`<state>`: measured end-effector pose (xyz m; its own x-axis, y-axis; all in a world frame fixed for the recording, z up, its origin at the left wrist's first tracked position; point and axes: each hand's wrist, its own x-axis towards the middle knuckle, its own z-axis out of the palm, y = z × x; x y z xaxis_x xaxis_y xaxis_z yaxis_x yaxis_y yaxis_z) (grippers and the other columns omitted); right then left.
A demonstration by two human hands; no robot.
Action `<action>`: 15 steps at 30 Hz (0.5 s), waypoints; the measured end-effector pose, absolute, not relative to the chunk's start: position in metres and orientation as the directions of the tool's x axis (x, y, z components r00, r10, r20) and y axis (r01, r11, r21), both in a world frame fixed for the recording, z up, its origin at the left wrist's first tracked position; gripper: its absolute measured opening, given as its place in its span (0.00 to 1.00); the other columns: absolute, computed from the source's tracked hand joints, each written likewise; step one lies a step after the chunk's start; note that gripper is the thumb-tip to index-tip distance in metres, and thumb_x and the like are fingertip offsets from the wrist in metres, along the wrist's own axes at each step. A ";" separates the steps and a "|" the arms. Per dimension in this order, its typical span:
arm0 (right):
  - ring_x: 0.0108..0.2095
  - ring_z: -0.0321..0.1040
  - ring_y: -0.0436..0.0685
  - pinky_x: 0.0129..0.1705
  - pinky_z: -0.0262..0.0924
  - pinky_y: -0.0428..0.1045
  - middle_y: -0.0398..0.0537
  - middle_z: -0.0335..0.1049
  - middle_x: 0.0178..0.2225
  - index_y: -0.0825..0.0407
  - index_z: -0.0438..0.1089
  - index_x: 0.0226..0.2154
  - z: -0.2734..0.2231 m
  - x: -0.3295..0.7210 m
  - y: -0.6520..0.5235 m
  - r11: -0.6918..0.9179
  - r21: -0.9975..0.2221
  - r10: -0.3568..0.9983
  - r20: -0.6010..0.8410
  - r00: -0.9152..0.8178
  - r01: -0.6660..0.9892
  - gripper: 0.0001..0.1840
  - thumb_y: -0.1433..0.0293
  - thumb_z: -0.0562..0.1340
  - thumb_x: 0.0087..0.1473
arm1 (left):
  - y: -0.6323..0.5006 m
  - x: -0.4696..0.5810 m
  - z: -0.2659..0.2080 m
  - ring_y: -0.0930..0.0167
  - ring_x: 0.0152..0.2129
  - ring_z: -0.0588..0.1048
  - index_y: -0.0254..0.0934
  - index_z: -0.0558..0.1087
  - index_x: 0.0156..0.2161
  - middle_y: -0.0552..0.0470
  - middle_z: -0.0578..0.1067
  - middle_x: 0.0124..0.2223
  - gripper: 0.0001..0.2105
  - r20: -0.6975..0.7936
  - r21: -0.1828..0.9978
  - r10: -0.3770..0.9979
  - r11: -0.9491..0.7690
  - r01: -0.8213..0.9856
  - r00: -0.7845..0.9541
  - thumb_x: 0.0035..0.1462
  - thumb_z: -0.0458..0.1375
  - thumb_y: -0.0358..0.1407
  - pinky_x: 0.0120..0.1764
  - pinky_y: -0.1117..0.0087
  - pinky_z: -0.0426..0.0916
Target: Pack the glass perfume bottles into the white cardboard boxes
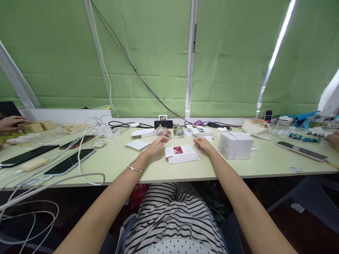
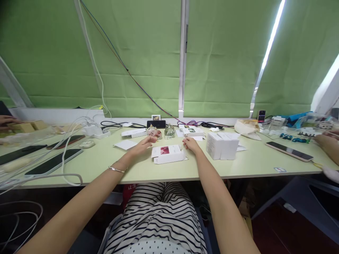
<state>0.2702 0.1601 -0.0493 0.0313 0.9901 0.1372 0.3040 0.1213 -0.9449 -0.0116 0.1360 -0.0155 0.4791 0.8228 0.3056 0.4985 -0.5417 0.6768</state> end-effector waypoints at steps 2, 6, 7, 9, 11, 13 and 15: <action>0.15 0.55 0.42 0.17 0.45 0.40 0.42 0.66 0.24 0.54 0.64 0.28 -0.048 0.270 0.159 0.130 -0.943 0.990 0.139 0.008 0.306 0.06 0.68 0.56 0.50 | 0.127 -0.007 -0.012 0.63 0.54 0.60 0.40 0.62 0.50 0.48 0.62 0.56 0.18 0.326 0.644 0.770 -0.605 0.467 0.548 0.56 0.46 0.44 0.55 0.61 0.55; 0.19 0.59 0.43 0.19 0.47 0.40 0.43 0.67 0.26 0.54 0.67 0.29 -0.045 0.267 0.153 0.171 -0.936 0.985 0.150 -0.088 0.308 0.08 0.66 0.59 0.46 | 0.119 0.007 -0.011 0.57 0.57 0.55 0.37 0.60 0.55 0.43 0.57 0.60 0.34 0.159 0.429 0.623 -0.742 0.514 0.766 0.45 0.57 0.53 0.57 0.60 0.50; 0.20 0.59 0.43 0.20 0.48 0.40 0.42 0.67 0.25 0.54 0.68 0.28 -0.044 0.267 0.151 0.181 -0.933 0.982 0.153 -0.113 0.311 0.09 0.66 0.60 0.45 | 0.120 0.009 -0.011 0.56 0.56 0.55 0.36 0.59 0.56 0.42 0.58 0.60 0.38 0.123 0.390 0.625 -0.745 0.542 0.771 0.42 0.59 0.53 0.57 0.60 0.50; 0.21 0.58 0.44 0.23 0.49 0.40 0.42 0.67 0.24 0.54 0.69 0.27 -0.044 0.266 0.148 0.199 -0.926 0.976 0.157 -0.150 0.320 0.09 0.66 0.62 0.42 | 0.124 0.009 -0.013 0.57 0.55 0.58 0.34 0.56 0.58 0.41 0.59 0.59 0.40 0.109 0.356 0.654 -0.729 0.585 0.748 0.41 0.60 0.52 0.56 0.61 0.53; 0.22 0.58 0.44 0.25 0.51 0.41 0.42 0.68 0.25 0.54 0.69 0.27 -0.044 0.266 0.148 0.218 -0.919 0.970 0.167 -0.175 0.328 0.08 0.67 0.62 0.42 | 0.130 0.005 -0.015 0.58 0.54 0.60 0.34 0.55 0.58 0.41 0.60 0.58 0.39 0.136 0.355 0.688 -0.706 0.613 0.713 0.43 0.60 0.49 0.55 0.61 0.54; 0.24 0.59 0.45 0.27 0.54 0.42 0.43 0.69 0.29 0.53 0.70 0.30 -0.045 0.266 0.150 0.240 -0.914 0.963 0.181 -0.200 0.329 0.09 0.68 0.62 0.42 | 0.135 0.000 -0.016 0.58 0.54 0.60 0.34 0.55 0.58 0.41 0.60 0.58 0.37 0.161 0.357 0.715 -0.685 0.636 0.680 0.44 0.60 0.45 0.55 0.59 0.54; 0.27 0.61 0.47 0.31 0.56 0.43 0.44 0.70 0.33 0.52 0.70 0.34 -0.048 0.265 0.153 0.263 -0.909 0.953 0.192 -0.235 0.323 0.11 0.69 0.62 0.43 | 0.138 -0.005 -0.016 0.57 0.54 0.59 0.35 0.57 0.57 0.42 0.60 0.58 0.35 0.166 0.360 0.724 -0.676 0.643 0.669 0.44 0.59 0.42 0.55 0.58 0.53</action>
